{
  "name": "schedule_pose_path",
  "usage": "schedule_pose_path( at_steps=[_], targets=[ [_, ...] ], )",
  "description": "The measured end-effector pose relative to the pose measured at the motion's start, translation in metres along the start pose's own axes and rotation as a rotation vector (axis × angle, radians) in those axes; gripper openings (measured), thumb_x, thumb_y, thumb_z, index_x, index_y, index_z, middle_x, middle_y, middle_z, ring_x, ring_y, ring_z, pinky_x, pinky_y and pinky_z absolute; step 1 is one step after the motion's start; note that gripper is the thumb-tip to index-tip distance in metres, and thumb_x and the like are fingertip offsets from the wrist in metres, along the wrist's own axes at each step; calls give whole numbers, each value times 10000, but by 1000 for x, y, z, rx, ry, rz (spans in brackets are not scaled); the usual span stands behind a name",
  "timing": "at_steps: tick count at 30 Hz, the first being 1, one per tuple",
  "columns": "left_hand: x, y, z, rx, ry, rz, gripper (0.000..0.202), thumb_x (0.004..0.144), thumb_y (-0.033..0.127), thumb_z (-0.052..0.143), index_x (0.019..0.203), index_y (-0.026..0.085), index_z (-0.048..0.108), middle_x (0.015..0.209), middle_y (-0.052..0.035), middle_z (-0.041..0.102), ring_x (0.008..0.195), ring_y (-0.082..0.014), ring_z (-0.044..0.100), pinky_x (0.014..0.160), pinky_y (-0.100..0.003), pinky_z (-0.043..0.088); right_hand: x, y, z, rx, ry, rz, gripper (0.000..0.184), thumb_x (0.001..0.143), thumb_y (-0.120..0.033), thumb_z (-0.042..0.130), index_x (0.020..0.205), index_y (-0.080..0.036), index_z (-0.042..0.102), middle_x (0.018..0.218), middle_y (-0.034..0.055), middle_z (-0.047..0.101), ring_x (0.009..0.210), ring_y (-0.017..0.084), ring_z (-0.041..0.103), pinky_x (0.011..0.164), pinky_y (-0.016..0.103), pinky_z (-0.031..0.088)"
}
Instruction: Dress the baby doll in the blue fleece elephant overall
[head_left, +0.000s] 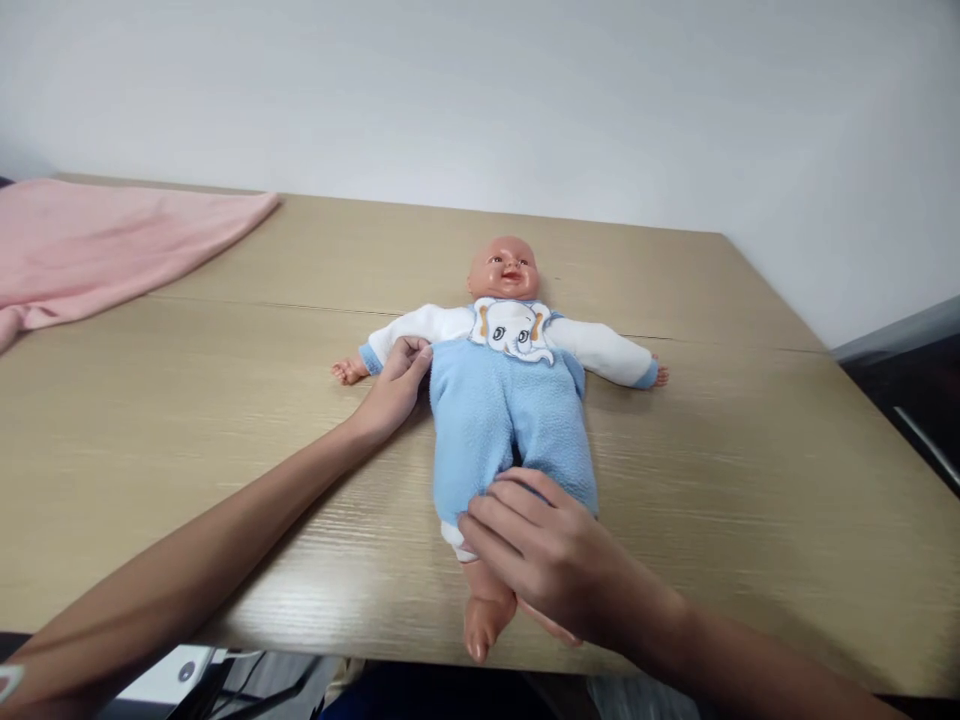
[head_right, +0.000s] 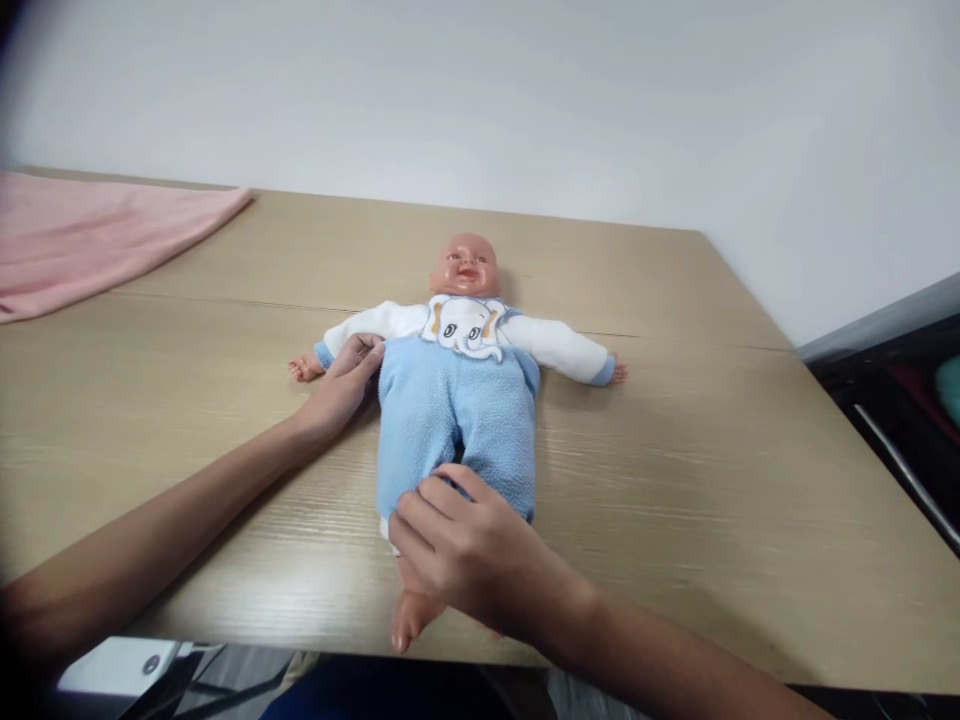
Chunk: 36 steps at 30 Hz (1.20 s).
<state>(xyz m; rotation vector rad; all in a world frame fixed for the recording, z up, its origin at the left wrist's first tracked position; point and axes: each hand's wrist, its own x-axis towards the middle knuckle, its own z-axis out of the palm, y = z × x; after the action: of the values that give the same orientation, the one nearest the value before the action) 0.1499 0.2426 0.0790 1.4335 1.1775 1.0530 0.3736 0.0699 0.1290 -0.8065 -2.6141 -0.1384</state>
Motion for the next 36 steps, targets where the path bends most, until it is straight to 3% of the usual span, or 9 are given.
schedule_pose_path(
  at_steps=[4, 9, 13, 17, 19, 24, 27, 31, 36],
  targets=[
    [3, 1, 1, 61, 24, 9, 105, 1131, 327, 506, 1054, 261, 529, 1037, -29, 526, 976, -222, 495, 903, -322, 484, -3, 1, 4, 27, 119, -127, 343, 1197, -188, 524, 985, -217, 793, 940, 7, 797, 910, 192, 699, 1038, 362, 594],
    [7, -3, 4, 36, -1, 12, 98, 1115, 339, 536, 1063, 257, 528, 992, -9, 531, 901, -199, 505, 853, -309, 486, -8, 1, 1, 155, 105, 17, 325, 1214, -193, 463, 1084, -176, 760, 1068, 49, 820, 975, 208, 714, 950, 352, 611],
    [-7, 0, 8, 59, 33, 111, 156, 1099, 378, 584, 1164, 243, 541, 1123, -47, 618, 1061, -209, 622, 1021, -357, 532, -14, -3, -12, 206, 55, 140, 129, 1156, -270, 644, 1192, -196, 743, 1241, 80, 809, 1194, 256, 722, 1234, 431, 519],
    [-55, 19, 10, 322, 162, 279, 356, 1110, 448, 627, 1391, 241, 554, 1461, -148, 622, 1417, -317, 581, 1249, -560, 468, -29, -12, -29, 236, 73, 283, 287, 1108, -298, 719, 1376, -199, 703, 1395, 109, 763, 1403, 265, 656, 1384, 437, 368],
    [-91, 29, 12, 439, 134, 309, 459, 1098, 475, 672, 1483, 273, 523, 1581, -163, 555, 1560, -364, 500, 1302, -644, 435, -41, -16, -36, 206, 108, 356, 341, 1081, -248, 734, 1416, -211, 684, 1451, 115, 735, 1459, 266, 624, 1392, 443, 362],
    [-185, 38, 26, 508, -3, 158, 831, 1024, 553, 790, 1701, 351, 352, 1783, -177, 370, 1709, -419, 375, 1321, -727, 469, -79, -32, -35, 150, 62, 616, 644, 1051, -419, 764, 1628, -224, 555, 1760, 172, 500, 1593, 390, 537, 1264, 592, 557],
    [-222, 30, 34, 552, -34, 195, 1068, 929, 554, 886, 1771, 308, 276, 1806, -218, 346, 1697, -458, 395, 1280, -729, 533, -95, -47, -22, 177, 17, 670, 847, 1019, -533, 802, 1723, -214, 456, 1870, 185, 345, 1641, 450, 500, 1222, 645, 615],
    [-239, 16, 35, 647, -66, 259, 1188, 868, 457, 937, 1808, 276, 234, 1765, -239, 414, 1616, -475, 506, 1209, -699, 604, -102, -62, -4, 206, 81, 733, 731, 1076, -370, 731, 1738, -248, 444, 1847, 154, 397, 1641, 390, 535, 1221, 556, 653],
    [-235, 3, 26, 630, -96, 270, 976, 908, 298, 882, 1737, 335, 368, 1628, -162, 569, 1483, -385, 629, 1201, -625, 609, -102, -66, 3, 243, 181, 746, 640, 1056, -186, 673, 1674, -276, 534, 1615, 134, 619, 1472, 301, 694, 1165, 430, 696]
  ],
)
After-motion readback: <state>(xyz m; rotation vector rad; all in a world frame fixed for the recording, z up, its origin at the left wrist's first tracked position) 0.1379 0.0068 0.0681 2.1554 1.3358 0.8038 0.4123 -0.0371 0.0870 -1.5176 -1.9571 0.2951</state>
